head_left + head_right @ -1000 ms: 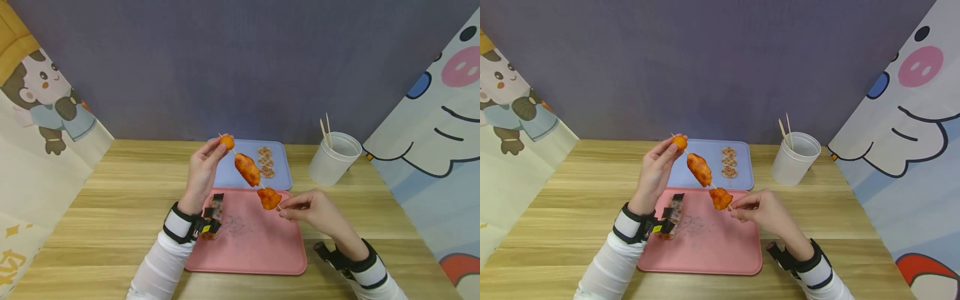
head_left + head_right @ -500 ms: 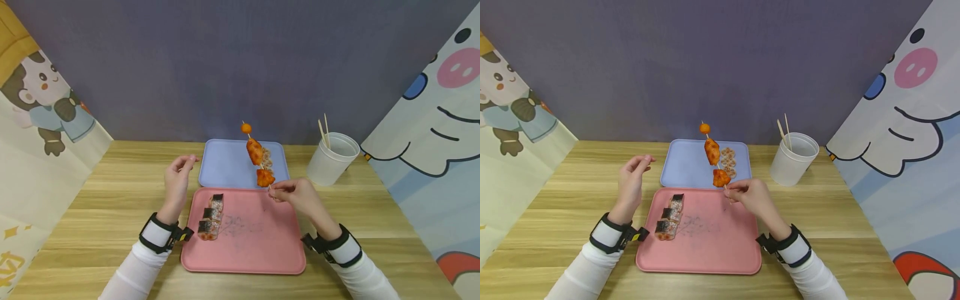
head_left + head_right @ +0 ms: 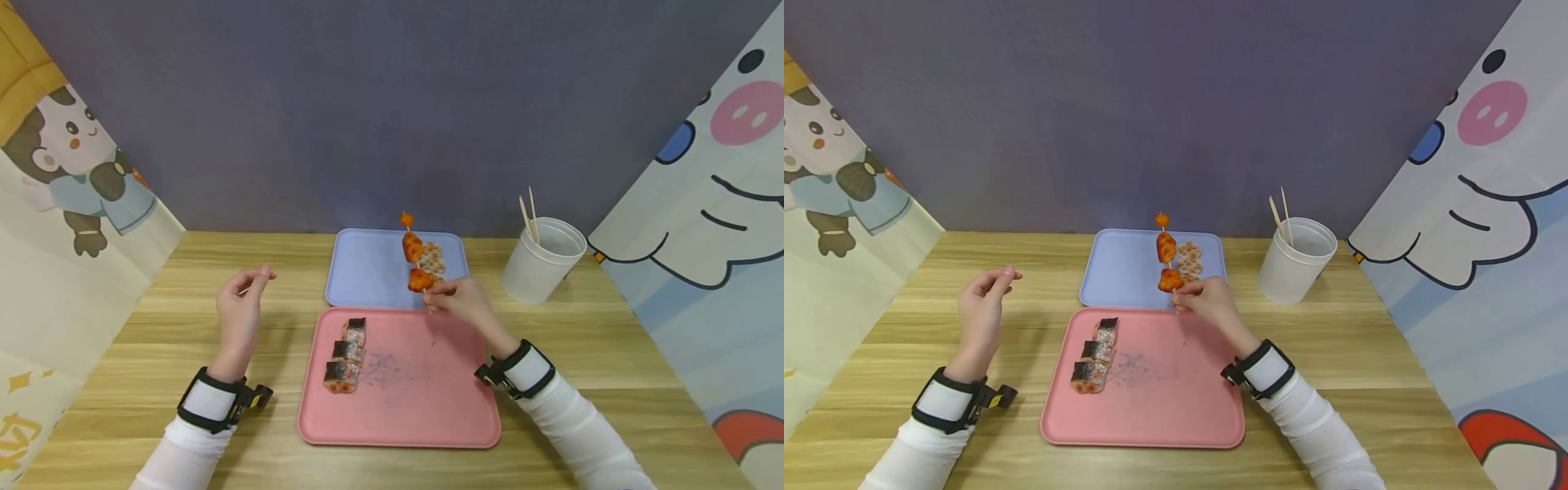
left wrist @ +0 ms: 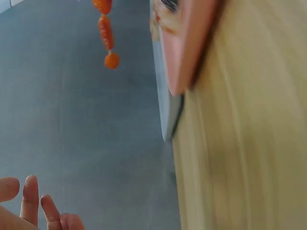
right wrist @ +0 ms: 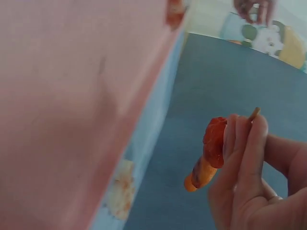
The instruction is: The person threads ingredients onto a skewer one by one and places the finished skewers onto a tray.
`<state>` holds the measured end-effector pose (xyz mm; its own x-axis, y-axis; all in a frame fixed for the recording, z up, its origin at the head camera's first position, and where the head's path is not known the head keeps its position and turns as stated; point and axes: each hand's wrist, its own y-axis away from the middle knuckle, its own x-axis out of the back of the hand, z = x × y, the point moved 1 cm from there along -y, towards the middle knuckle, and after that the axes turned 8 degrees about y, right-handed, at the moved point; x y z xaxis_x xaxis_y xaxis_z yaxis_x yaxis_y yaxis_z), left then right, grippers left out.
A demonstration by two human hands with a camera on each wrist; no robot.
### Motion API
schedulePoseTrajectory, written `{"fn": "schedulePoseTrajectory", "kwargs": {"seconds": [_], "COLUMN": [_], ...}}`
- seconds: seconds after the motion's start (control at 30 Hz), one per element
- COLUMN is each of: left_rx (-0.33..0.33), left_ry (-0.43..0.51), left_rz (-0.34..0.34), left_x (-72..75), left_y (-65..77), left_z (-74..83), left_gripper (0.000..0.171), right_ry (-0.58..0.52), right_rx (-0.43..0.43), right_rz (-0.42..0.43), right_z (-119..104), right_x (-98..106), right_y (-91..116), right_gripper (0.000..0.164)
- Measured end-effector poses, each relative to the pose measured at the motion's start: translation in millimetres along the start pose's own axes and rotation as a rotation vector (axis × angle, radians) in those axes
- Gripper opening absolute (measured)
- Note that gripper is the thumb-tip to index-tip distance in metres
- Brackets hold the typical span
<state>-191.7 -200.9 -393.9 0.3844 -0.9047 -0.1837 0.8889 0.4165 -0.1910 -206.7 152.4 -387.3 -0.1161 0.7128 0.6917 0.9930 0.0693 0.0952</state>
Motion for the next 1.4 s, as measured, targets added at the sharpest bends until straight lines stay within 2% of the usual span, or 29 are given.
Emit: {"fn": "schedulePoseTrajectory", "kwargs": {"seconds": [0.17, 0.47, 0.67, 0.93, 1.27, 1.4], "left_rx": [-0.003, -0.008, -0.021, -0.052, -0.060, -0.070], "left_ry": [-0.015, 0.003, -0.004, 0.001, 0.005, -0.008], "left_rz": [0.048, 0.091, 0.097, 0.114, 0.105, 0.114], "left_x": [17.9, 31.9, 35.1, 37.2, 36.9, 37.4], "left_y": [-2.7, -7.6, -9.5, -10.7, -9.9, -10.9], "left_z": [-1.0, 6.6, 7.2, 8.7, 11.8, 10.9], "left_gripper": [0.013, 0.013, 0.015, 0.012, 0.017, 0.014], "right_ry": [0.116, 0.138, 0.206, 0.264, 0.322, 0.336], "right_rx": [0.007, -0.074, -0.091, -0.022, 0.026, 0.033], "right_rz": [0.007, -0.006, -0.018, -0.045, -0.047, -0.066], "right_z": [5.7, 6.1, 6.9, 9.5, 9.2, 12.1], "right_x": [-11.5, -20.3, -25.5, -30.8, -30.5, -29.2], "right_y": [-15.7, -26.4, -31.1, -36.9, -42.2, -42.4], "right_gripper": [0.023, 0.024, 0.026, 0.023, 0.019, 0.017]}}
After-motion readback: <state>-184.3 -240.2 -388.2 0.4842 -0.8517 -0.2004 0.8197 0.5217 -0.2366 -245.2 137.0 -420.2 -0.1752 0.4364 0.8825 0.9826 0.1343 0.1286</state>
